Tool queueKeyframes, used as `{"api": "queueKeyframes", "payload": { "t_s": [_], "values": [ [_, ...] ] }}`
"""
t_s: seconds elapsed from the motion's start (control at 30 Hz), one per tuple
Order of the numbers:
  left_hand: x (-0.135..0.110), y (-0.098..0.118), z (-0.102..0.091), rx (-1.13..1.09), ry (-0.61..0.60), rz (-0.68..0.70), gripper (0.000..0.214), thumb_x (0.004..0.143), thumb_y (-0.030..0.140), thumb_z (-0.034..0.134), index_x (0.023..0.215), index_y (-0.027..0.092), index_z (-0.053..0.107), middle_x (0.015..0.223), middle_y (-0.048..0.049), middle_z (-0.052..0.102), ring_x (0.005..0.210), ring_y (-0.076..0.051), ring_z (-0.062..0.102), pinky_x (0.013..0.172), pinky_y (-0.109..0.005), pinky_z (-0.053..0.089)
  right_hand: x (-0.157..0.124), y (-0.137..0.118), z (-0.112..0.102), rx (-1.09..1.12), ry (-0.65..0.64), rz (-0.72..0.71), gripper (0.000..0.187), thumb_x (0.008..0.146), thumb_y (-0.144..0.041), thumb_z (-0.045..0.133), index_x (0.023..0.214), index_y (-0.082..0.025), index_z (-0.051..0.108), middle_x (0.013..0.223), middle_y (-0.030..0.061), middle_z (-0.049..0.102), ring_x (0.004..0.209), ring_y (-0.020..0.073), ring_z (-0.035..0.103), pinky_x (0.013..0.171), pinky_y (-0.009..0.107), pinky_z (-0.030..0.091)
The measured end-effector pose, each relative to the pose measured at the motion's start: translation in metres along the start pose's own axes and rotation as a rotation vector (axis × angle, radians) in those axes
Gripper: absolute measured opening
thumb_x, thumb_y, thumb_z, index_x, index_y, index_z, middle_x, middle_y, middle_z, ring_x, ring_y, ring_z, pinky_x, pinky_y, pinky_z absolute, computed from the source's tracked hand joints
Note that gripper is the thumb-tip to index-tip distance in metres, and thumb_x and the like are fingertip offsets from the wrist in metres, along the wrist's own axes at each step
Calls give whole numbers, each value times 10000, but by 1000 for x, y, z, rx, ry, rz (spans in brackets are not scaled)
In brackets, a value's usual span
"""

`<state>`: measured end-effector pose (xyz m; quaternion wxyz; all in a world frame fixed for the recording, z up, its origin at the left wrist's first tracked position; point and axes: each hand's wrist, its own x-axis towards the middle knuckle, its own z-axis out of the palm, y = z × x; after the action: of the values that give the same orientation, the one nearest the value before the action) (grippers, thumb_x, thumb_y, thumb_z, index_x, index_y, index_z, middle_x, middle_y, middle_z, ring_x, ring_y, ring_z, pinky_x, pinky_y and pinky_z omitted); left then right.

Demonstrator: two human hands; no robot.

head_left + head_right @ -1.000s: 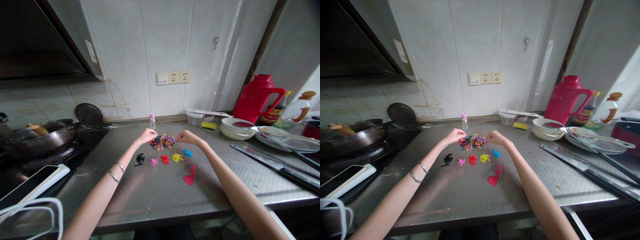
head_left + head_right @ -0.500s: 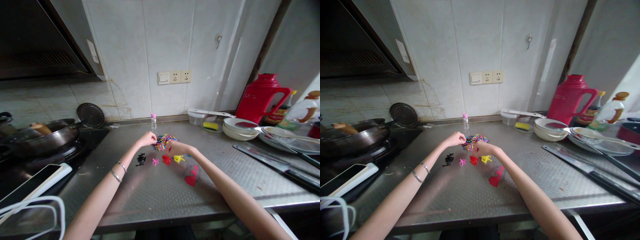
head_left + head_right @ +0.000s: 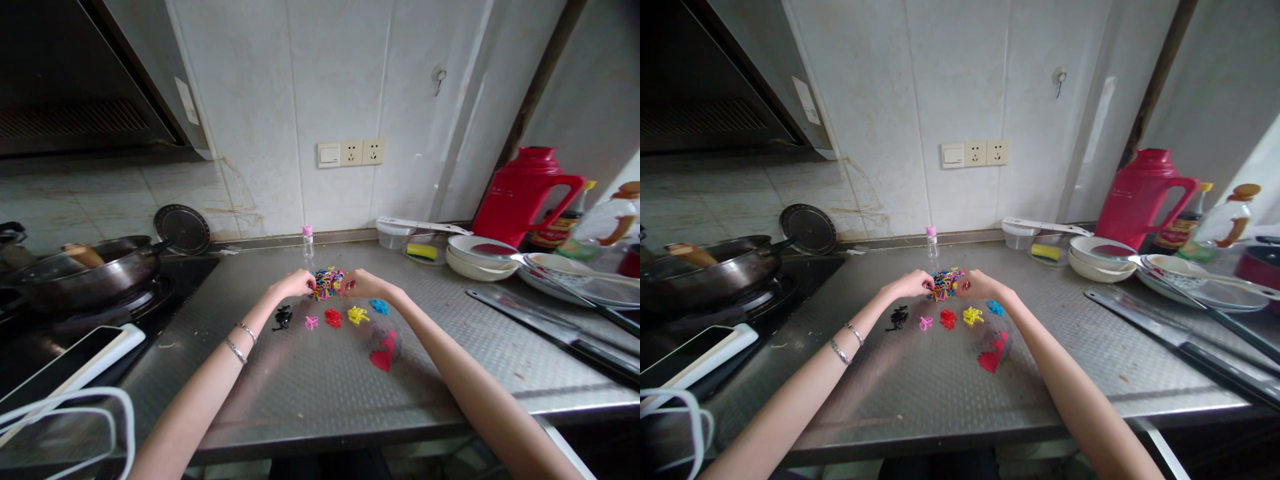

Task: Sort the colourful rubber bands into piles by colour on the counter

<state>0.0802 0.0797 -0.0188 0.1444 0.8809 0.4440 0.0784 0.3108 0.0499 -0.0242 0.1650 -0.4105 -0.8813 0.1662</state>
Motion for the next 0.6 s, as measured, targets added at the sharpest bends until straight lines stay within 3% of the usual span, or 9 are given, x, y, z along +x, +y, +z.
{"api": "queueKeyframes", "payload": {
  "t_s": [0.27,0.47,0.6],
  "values": [
    [6,-7,8,-72,6,44,151,632,144,531,693,133,669,655,-19,641,594,-108,527,553,-181,343,1,23,7,-18,15,79,203,631,-189,489,694,-146,677,617,-6,623,585,91,510,541,164,344],
    [6,-8,1,-126,22,78,154,643,149,519,678,96,660,599,-22,612,529,-93,483,523,-191,330,3,36,10,-37,56,82,209,631,-203,503,706,-140,689,624,0,637,564,94,502,524,174,338],
    [4,-7,-7,-284,26,89,156,654,198,542,688,91,650,594,-27,607,530,-97,496,523,-197,347,3,34,9,-28,105,56,211,652,-197,505,728,-146,695,615,-1,637,560,93,503,524,175,339]
  ]
}}
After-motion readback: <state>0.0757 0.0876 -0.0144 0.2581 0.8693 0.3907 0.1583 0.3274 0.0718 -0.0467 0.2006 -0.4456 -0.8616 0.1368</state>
